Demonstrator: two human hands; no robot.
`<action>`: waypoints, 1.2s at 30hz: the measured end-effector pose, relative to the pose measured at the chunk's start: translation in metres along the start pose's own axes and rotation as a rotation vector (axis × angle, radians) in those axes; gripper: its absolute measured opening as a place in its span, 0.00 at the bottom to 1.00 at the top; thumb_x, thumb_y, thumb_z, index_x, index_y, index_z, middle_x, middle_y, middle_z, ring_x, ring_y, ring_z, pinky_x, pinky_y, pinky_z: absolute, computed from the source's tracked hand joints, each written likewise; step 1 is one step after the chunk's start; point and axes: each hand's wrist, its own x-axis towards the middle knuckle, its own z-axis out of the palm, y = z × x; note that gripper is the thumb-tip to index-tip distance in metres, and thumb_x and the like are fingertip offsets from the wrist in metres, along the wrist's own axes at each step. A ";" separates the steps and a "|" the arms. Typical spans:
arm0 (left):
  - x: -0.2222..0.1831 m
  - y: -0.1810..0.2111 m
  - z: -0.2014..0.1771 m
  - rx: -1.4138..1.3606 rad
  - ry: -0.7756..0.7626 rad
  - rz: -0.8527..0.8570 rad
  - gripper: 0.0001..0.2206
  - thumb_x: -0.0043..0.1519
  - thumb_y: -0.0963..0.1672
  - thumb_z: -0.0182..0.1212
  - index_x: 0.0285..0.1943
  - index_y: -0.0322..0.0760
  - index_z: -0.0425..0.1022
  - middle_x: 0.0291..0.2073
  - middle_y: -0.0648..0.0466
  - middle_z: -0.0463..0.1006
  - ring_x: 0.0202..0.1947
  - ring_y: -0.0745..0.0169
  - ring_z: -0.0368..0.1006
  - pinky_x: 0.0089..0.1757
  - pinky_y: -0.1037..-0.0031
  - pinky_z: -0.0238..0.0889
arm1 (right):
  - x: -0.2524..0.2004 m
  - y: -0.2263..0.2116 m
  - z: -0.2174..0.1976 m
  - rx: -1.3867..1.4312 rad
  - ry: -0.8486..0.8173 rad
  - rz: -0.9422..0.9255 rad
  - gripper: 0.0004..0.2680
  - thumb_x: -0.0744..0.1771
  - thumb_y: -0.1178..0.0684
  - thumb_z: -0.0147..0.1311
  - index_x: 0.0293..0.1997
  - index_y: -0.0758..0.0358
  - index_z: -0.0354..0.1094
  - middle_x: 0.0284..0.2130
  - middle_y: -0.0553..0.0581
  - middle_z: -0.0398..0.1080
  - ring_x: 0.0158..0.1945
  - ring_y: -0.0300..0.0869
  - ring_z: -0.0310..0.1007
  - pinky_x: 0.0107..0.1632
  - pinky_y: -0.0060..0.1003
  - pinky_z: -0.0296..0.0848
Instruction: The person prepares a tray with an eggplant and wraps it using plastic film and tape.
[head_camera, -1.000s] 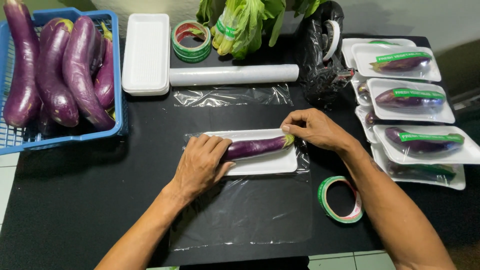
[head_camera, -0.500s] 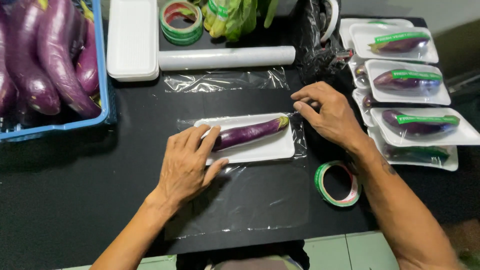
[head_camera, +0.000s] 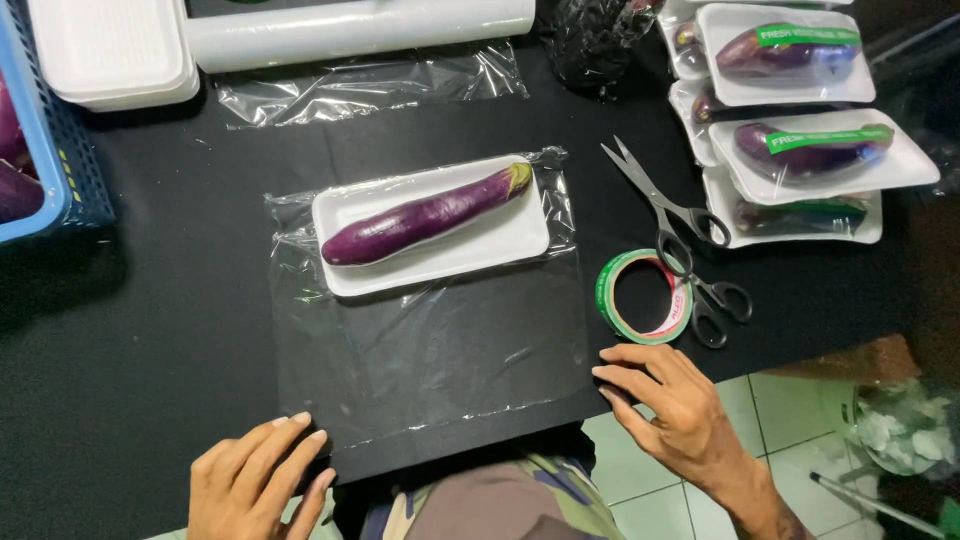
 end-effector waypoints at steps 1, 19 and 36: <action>0.003 0.000 0.000 -0.061 0.018 0.001 0.15 0.60 0.51 0.63 0.51 0.46 0.80 0.55 0.54 0.79 0.53 0.56 0.74 0.47 0.65 0.63 | -0.004 0.001 0.004 -0.049 0.045 -0.030 0.09 0.65 0.58 0.61 0.50 0.60 0.73 0.47 0.59 0.74 0.47 0.47 0.76 0.49 0.42 0.75; 0.033 -0.001 -0.009 -0.198 -0.038 -0.079 0.03 0.63 0.43 0.61 0.38 0.42 0.76 0.42 0.57 0.81 0.43 0.58 0.77 0.44 0.67 0.63 | 0.026 0.003 -0.022 0.275 0.059 0.062 0.04 0.68 0.56 0.52 0.39 0.64 0.72 0.39 0.57 0.76 0.43 0.43 0.78 0.49 0.35 0.75; 0.256 -0.080 -0.037 -0.518 -0.009 -0.458 0.06 0.70 0.41 0.55 0.39 0.40 0.72 0.29 0.58 0.75 0.31 0.68 0.68 0.39 0.73 0.60 | 0.230 0.069 -0.065 0.514 -0.082 0.425 0.04 0.70 0.54 0.57 0.38 0.61 0.73 0.24 0.48 0.67 0.27 0.32 0.59 0.31 0.26 0.59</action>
